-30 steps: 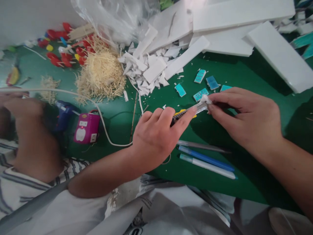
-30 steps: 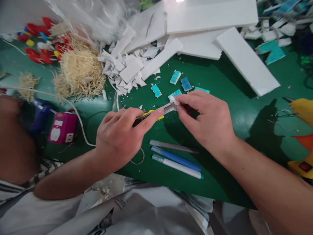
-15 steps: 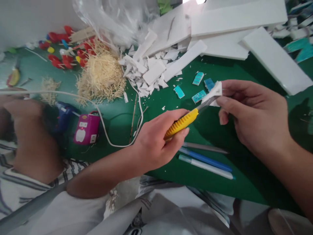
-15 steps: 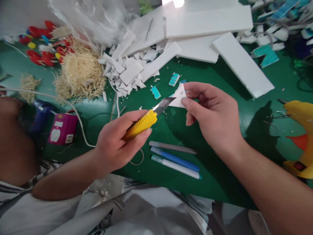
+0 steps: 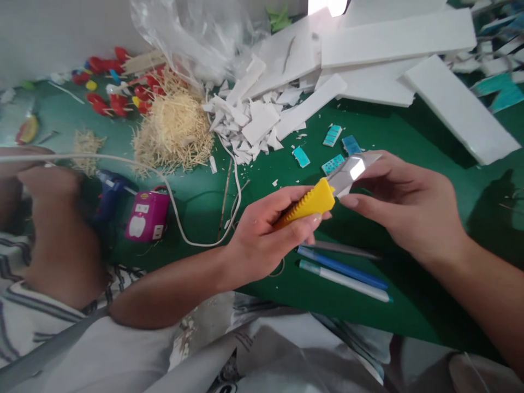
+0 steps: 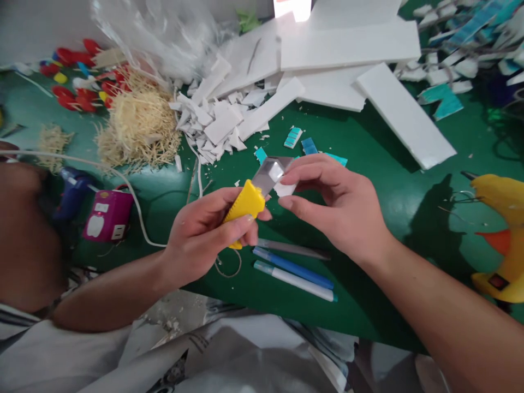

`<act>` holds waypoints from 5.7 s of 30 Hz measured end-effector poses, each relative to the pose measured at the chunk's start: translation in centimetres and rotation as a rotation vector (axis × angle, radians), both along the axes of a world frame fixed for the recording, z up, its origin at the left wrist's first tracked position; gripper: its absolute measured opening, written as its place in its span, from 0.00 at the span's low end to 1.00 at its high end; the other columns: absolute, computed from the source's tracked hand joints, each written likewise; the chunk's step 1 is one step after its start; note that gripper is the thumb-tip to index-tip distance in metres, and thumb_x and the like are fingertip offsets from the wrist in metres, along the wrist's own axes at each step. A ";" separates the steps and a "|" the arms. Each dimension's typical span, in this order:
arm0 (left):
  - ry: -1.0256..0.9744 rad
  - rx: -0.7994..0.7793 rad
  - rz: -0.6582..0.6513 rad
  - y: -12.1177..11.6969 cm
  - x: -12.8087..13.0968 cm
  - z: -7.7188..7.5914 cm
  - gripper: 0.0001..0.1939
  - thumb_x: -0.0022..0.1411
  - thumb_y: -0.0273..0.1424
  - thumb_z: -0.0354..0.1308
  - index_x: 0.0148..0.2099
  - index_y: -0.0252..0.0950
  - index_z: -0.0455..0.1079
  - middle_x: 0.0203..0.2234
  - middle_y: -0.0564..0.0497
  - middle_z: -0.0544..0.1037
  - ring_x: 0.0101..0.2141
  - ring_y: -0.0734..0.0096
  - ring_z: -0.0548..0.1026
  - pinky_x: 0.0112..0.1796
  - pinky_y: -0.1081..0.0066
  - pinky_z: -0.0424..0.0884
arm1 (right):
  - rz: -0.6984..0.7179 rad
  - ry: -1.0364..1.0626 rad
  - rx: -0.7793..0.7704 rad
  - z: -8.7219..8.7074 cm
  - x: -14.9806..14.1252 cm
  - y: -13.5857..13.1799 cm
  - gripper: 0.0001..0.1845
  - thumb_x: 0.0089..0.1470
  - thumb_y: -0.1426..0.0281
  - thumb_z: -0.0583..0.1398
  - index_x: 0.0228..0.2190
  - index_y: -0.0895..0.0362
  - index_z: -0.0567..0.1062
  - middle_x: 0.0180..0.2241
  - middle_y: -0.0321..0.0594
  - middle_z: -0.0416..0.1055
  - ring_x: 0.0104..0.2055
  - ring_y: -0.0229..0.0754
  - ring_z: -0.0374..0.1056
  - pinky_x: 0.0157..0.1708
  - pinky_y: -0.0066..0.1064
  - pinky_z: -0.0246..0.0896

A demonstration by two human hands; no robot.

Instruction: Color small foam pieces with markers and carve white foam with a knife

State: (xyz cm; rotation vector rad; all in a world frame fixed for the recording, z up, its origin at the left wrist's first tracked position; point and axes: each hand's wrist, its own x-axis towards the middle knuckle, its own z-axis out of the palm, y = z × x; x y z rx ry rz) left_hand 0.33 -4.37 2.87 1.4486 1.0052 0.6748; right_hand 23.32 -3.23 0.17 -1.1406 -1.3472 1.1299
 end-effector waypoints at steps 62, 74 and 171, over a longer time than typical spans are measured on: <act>0.708 1.062 -0.133 0.7 -0.5 -1.7 0.19 0.81 0.27 0.49 0.69 0.32 0.65 0.45 0.49 0.87 0.41 0.73 0.87 0.40 0.76 0.82 | -0.279 0.033 -0.090 -1.6 0.2 0.5 0.08 0.50 0.72 0.76 0.30 0.46 0.86 0.31 0.32 0.85 0.33 0.41 0.81 0.35 0.34 0.80; 0.699 1.100 -0.130 0.7 -0.4 -1.6 0.19 0.81 0.27 0.49 0.68 0.29 0.67 0.45 0.48 0.87 0.40 0.73 0.86 0.41 0.76 0.81 | -0.252 0.053 -0.251 -0.3 0.1 0.6 0.08 0.42 0.69 0.77 0.28 0.47 0.87 0.31 0.35 0.84 0.32 0.42 0.79 0.35 0.35 0.79; 1.003 1.259 -0.126 0.5 -0.4 -1.3 0.21 0.78 0.24 0.52 0.67 0.40 0.75 0.37 0.54 0.83 0.32 0.76 0.80 0.33 0.72 0.74 | -0.207 -0.267 -0.193 0.2 0.0 0.1 0.05 0.53 0.72 0.72 0.31 0.48 0.87 0.30 0.34 0.82 0.31 0.40 0.77 0.32 0.33 0.74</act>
